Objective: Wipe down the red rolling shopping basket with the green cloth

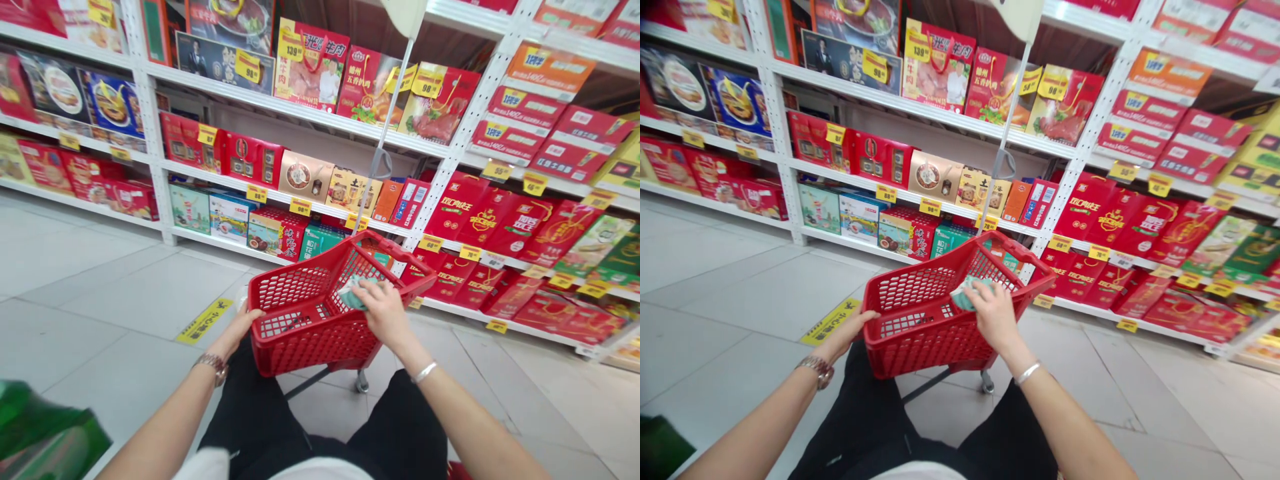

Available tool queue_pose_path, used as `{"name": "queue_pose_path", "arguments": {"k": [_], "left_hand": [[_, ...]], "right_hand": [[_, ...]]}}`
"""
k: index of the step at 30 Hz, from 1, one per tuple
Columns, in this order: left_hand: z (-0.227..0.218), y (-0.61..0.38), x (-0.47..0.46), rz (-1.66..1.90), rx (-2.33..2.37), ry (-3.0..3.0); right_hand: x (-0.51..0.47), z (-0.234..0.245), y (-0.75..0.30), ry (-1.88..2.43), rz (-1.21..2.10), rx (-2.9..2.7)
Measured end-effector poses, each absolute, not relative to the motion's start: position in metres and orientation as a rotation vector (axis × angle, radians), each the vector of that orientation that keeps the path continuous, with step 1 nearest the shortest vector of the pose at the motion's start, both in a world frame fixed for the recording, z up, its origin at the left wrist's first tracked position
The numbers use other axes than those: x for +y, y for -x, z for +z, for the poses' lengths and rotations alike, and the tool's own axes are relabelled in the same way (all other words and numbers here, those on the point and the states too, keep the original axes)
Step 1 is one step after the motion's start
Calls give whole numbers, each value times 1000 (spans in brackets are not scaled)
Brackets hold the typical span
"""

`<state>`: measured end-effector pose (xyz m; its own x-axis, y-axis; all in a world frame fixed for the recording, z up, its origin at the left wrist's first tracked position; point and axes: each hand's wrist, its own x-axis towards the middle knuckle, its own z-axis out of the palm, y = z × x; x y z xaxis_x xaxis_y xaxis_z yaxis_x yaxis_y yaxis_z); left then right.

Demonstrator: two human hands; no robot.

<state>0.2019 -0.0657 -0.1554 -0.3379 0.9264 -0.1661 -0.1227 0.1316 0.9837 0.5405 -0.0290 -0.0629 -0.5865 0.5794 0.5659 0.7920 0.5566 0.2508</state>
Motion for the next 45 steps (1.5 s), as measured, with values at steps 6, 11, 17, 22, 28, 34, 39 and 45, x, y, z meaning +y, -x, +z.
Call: {"name": "queue_pose_path", "arguments": {"k": [6,11,17,22,28,34,39,45], "left_hand": [[-157,-197,-69,1392,1418,-868],[-157,-196,-70,1388,1409,-865],[-155,-196,-69,1365,1447,-864],[-153,-193,-70,1306,1490,-848],[-152,-193,-69,1260,1521,-843],[-155,-189,-65,1200,1557,-863],[-152,-189,-68,1192,1551,-880],[-143,-197,-74,1233,1543,-840]], "right_hand": [[-86,-121,-445,768,-422,-2691],[-87,-139,-427,783,-391,-2723],[-75,-131,-442,894,-335,-2714],[-65,-124,-480,1032,-363,-2612],[-38,-104,-551,1258,-526,-2517],[-7,-73,-613,1456,-676,-2456],[16,-46,-650,1523,-618,-2453],[25,-16,-683,1763,-797,-2104]]}}
